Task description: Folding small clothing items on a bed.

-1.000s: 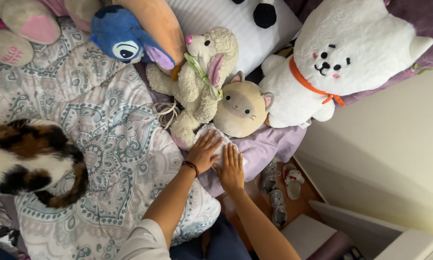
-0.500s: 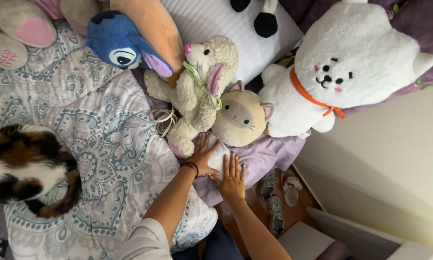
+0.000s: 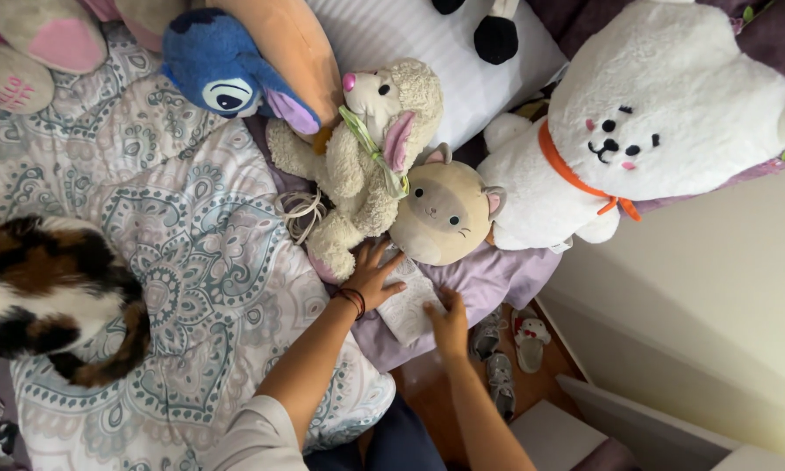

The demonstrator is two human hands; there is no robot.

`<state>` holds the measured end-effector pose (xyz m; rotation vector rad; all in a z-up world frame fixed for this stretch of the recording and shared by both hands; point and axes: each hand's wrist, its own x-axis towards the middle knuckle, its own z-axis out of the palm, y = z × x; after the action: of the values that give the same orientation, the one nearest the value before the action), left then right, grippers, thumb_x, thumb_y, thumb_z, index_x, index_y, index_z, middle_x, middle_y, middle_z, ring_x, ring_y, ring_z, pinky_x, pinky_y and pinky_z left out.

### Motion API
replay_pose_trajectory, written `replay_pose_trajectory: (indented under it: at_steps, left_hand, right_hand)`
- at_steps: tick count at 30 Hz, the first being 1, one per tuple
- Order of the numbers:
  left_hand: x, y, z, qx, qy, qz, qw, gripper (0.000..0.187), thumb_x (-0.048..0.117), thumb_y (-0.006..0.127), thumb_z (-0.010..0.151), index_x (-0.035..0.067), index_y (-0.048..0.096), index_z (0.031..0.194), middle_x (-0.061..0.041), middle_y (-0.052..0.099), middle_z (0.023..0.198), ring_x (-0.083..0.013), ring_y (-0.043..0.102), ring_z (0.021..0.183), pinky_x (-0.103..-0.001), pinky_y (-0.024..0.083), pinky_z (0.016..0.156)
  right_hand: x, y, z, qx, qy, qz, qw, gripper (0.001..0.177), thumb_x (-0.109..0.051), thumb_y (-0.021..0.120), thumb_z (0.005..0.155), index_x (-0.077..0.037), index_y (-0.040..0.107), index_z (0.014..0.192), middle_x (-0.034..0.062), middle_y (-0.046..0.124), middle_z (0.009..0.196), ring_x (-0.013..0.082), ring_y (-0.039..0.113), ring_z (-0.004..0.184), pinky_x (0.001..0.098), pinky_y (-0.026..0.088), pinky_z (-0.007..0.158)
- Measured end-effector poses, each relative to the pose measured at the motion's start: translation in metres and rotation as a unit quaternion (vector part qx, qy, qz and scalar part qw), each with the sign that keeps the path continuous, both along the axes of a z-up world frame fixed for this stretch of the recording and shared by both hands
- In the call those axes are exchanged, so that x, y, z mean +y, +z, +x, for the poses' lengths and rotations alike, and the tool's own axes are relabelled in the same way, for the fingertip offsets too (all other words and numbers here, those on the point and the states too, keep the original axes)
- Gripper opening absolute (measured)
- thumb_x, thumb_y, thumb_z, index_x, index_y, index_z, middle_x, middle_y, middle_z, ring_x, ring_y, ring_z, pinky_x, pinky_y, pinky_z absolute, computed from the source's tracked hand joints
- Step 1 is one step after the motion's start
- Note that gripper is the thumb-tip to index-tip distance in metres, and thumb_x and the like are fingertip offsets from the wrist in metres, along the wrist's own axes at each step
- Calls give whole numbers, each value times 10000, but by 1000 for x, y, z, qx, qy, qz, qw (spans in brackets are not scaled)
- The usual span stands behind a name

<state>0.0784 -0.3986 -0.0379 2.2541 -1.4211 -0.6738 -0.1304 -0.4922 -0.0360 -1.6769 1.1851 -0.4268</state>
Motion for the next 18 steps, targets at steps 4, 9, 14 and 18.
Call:
replay_pose_trajectory:
  at_steps: [4, 9, 14, 18]
  left_hand:
    - [3, -3, 0, -8, -8, -41, 999, 765, 502, 723, 883, 243, 421, 1536, -166, 239, 1631, -506, 195, 1452, -576, 254, 1186]
    - [7, 20, -8, -53, -29, -71, 996, 697, 477, 687, 913, 226, 450, 1518, -104, 412, 1603, -386, 389, 1412, -592, 316, 1170]
    - [5, 22, -14, -113, -56, -23, 992, 677, 535, 665, 910, 282, 458, 1503, -153, 316, 1612, -429, 321, 1412, -617, 285, 1112]
    - [6, 26, -13, -103, -53, -24, 993, 678, 554, 636, 925, 268, 456, 1513, -218, 256, 1614, -441, 296, 1412, -620, 274, 1109]
  right_hand:
    - [-21, -13, -19, -87, 3, 154, 984, 466, -183, 780, 833, -1, 614, 1228, 109, 729, 1031, 219, 682, 917, 365, 551, 830]
    - [-21, 30, -33, -35, -22, 329, 943, 367, -141, 769, 851, -36, 647, 1181, 58, 717, 1000, 154, 639, 849, 309, 481, 728]
    - [-10, -9, -50, -41, -5, 193, 980, 410, -164, 795, 829, -18, 636, 1177, 103, 702, 1045, 196, 643, 916, 346, 498, 807]
    - [12, 64, -29, 25, 64, -186, 980, 566, -247, 778, 844, -5, 544, 1299, 168, 606, 1246, 319, 568, 1145, 457, 441, 1005]
